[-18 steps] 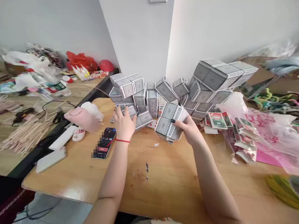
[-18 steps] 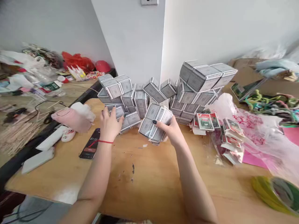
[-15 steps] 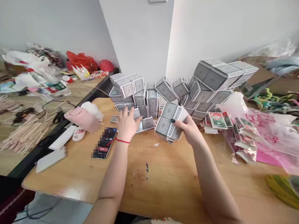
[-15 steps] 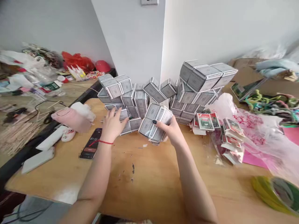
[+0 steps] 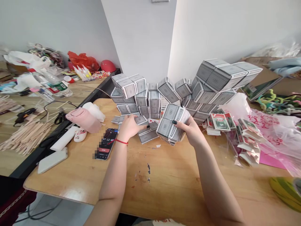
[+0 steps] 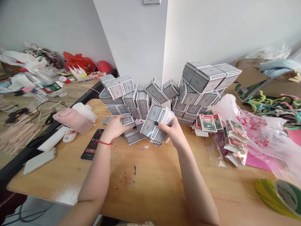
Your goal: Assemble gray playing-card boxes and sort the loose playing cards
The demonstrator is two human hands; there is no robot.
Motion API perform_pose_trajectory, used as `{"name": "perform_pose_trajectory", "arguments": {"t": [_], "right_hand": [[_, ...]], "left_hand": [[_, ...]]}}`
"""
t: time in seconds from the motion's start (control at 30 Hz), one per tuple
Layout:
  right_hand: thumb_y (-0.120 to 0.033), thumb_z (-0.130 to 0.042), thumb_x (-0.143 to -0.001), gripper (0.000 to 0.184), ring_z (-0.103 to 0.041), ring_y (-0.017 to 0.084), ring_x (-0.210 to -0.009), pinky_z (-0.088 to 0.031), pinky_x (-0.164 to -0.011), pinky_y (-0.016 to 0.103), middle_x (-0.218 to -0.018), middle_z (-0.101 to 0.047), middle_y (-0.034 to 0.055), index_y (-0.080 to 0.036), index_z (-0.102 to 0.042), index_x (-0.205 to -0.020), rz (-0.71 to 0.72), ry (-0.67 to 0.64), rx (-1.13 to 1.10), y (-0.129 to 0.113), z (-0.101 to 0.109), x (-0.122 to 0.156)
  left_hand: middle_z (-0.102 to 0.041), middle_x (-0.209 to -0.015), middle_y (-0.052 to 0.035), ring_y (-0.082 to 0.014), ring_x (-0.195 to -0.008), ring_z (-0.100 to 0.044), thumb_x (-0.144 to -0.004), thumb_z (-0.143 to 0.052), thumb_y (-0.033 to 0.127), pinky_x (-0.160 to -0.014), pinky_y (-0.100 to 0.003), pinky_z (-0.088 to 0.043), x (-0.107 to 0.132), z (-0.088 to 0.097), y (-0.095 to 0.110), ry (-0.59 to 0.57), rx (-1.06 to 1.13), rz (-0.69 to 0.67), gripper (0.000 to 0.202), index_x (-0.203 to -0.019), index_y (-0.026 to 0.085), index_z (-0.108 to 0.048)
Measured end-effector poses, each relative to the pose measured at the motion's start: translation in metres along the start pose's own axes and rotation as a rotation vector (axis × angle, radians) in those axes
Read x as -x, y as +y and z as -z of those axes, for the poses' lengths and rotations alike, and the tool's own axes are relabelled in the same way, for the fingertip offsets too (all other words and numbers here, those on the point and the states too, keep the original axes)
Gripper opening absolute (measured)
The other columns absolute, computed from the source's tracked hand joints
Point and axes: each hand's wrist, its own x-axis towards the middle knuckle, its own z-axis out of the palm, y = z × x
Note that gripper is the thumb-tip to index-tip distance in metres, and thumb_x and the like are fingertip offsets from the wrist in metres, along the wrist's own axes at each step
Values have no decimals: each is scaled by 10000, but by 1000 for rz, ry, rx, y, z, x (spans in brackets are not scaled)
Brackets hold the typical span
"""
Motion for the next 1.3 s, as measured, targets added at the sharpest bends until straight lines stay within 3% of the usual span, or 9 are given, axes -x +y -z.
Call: {"name": "perform_pose_trajectory", "arguments": {"t": [0.1,0.27,0.33,0.53,0.63,0.87,1.1,1.3], "right_hand": [[-334,-677,-622,574,-516,234,-1034,-419,-890,398,-1113,-573,38,-254,-443,-1140,8,8,4,1,0,0],[-334,-670,-633,591,-522,234,-1028,-420,-889,402,-1106,-578,34,-259,-423,-1164,26,14,14,2,2,-2],[-334,-666,-636,573,-523,236,-1026,-420,-890,405,-1100,-580,35,-256,-435,-1154,28,17,15,2,3,-2],[-327,-680,-623,573,-512,246,-1039,-415,-891,422,-1096,-579,38,-257,-448,-1142,18,27,-14,-4,2,1],[-309,-674,-636,551,-509,234,-1044,-407,-903,409,-1100,-576,34,-261,-453,-1138,18,3,-32,-10,-1,4],[-343,-669,-631,487,-502,247,-1050,-396,-910,427,-1104,-574,47,-231,-505,-1075,-5,-12,1,-15,-2,6],[-347,-676,-617,510,-504,242,-1053,-402,-908,416,-1115,-572,39,-243,-486,-1079,-18,-4,5,-14,-3,6],[-358,-694,-585,555,-521,247,-1024,-418,-890,420,-1078,-590,45,-233,-476,-1080,-11,23,22,-6,-3,2]], "left_hand": [[-577,-952,-91,-234,-920,-532,-542,-608,566,-799,-302,-395,2,4,2,-25,74,-96,568,-942,163,-587],[-608,-891,-56,-220,-814,-561,-535,-649,501,-718,-316,-424,11,15,11,-50,181,-135,496,-915,188,-593],[-610,-902,-45,-204,-810,-564,-547,-672,430,-716,-314,-434,14,23,11,21,284,-155,472,-946,198,-575],[-537,-1063,-55,-171,-871,-548,-633,-650,331,-712,-291,-460,13,41,-4,441,606,-200,579,-1157,229,-427],[-530,-1069,-52,-172,-883,-537,-634,-653,329,-720,-289,-457,7,43,-18,507,596,-182,541,-1127,224,-454],[-500,-1138,-54,-196,-993,-495,-653,-629,318,-817,-322,-428,5,47,-39,446,543,-207,469,-1091,219,-492],[-472,-1197,-57,-217,-1051,-470,-655,-607,306,-864,-350,-414,8,51,-60,297,473,-174,525,-1150,222,-453],[-452,-1215,-54,-222,-1080,-452,-673,-581,281,-874,-354,-413,8,54,-70,287,404,-173,534,-1183,232,-431]]}}
